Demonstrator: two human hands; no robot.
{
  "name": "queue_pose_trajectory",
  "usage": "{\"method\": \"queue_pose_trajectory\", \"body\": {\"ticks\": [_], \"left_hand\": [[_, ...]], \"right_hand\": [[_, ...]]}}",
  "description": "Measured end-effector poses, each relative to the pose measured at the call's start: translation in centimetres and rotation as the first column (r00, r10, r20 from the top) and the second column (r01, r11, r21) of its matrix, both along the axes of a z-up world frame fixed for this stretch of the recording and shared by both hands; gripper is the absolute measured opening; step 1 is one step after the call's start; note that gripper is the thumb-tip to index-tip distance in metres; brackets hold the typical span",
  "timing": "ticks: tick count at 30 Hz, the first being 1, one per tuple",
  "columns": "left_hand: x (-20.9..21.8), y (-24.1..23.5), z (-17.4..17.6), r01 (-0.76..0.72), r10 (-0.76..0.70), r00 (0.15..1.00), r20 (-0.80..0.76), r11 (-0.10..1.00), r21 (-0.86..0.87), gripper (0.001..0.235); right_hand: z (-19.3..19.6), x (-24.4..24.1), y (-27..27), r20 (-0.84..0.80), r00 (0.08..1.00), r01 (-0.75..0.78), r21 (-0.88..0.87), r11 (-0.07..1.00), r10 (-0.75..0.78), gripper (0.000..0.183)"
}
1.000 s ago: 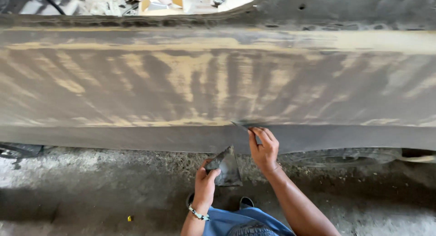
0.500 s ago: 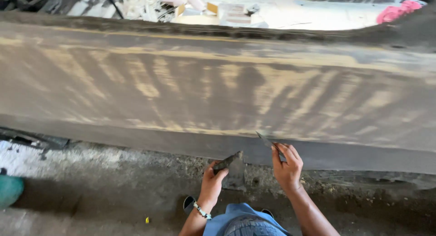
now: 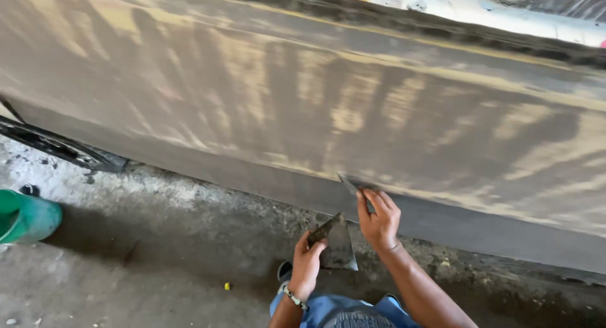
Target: Sanding the body of a van to prepare the surface for painting or finishing.
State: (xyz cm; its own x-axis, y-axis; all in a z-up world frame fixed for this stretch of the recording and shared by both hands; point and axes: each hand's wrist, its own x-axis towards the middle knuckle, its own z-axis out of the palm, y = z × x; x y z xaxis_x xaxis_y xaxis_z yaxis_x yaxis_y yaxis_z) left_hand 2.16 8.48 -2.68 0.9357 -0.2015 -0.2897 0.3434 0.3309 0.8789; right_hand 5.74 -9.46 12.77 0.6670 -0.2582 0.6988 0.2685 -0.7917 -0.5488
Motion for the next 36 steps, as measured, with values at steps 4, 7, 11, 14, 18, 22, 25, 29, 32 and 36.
{"method": "queue_pose_trajectory", "body": {"ticks": [4, 7, 11, 14, 18, 22, 25, 29, 32, 36], "left_hand": [[3.8, 6.6, 2.6, -0.015, 0.016, 0.999, -0.03, 1.0, 0.025, 0.016], [6.3, 10.5, 4.0, -0.07, 0.068, 0.995, -0.076, 0.997, -0.028, 0.02], [8.2, 14.0, 1.8, -0.195, 0.198, 0.979, 0.052, 0.979, -0.062, 0.018], [5.8, 14.3, 1.2, -0.209, 0.21, 0.974, 0.085, 0.978, -0.021, 0.027], [1.9, 12.9, 11.6, -0.1, 0.078, 0.975, 0.208, 0.99, 0.096, 0.034], [-0.2, 13.3, 11.8, -0.139, 0.103, 0.925, 0.366, 0.988, 0.072, 0.039], [-1.5, 12.6, 8.6, -0.145, 0.184, 0.954, 0.238, 0.975, -0.17, 0.044], [-3.0, 9.0, -2.4, -0.179, 0.186, 0.983, 0.011, 0.959, -0.221, 0.047], [-5.8, 8.2, -6.8, -0.129, 0.096, 0.988, -0.123, 0.944, -0.304, 0.05], [-8.0, 10.3, -0.5, 0.04, -0.075, 0.996, -0.046, 0.849, -0.527, 0.076]], "right_hand": [[-0.4, 3.9, 6.0, -0.032, 0.999, -0.027, 0.036, 0.999, 0.028, 0.011], [0.8, 3.8, 8.1, -0.163, 0.983, -0.062, 0.148, 0.987, 0.086, 0.015], [2.0, 0.9, 6.4, -0.474, 0.855, 0.086, 0.529, 0.845, 0.21, 0.011], [-0.1, -1.2, 4.2, -0.32, 0.816, 0.002, 0.835, 0.55, 0.482, 0.008], [0.8, -1.7, 6.4, -0.372, 0.819, -0.121, 0.634, 0.764, 0.438, 0.011], [-5.2, -5.5, 5.0, -0.467, 0.884, 0.094, 0.149, 0.984, -0.013, 0.027], [-7.7, -11.3, 7.2, -0.664, 0.745, 0.284, 0.397, 0.873, 0.06, 0.028], [-8.7, -17.2, 13.2, -0.405, 0.822, 0.17, 0.845, 0.507, 0.399, 0.028], [-7.9, -21.0, 17.4, -0.385, 0.826, 0.091, 0.812, 0.576, 0.412, 0.033], [-5.6, -22.7, 19.6, -0.39, 0.85, -0.057, 0.599, 0.799, 0.354, 0.037]]}}
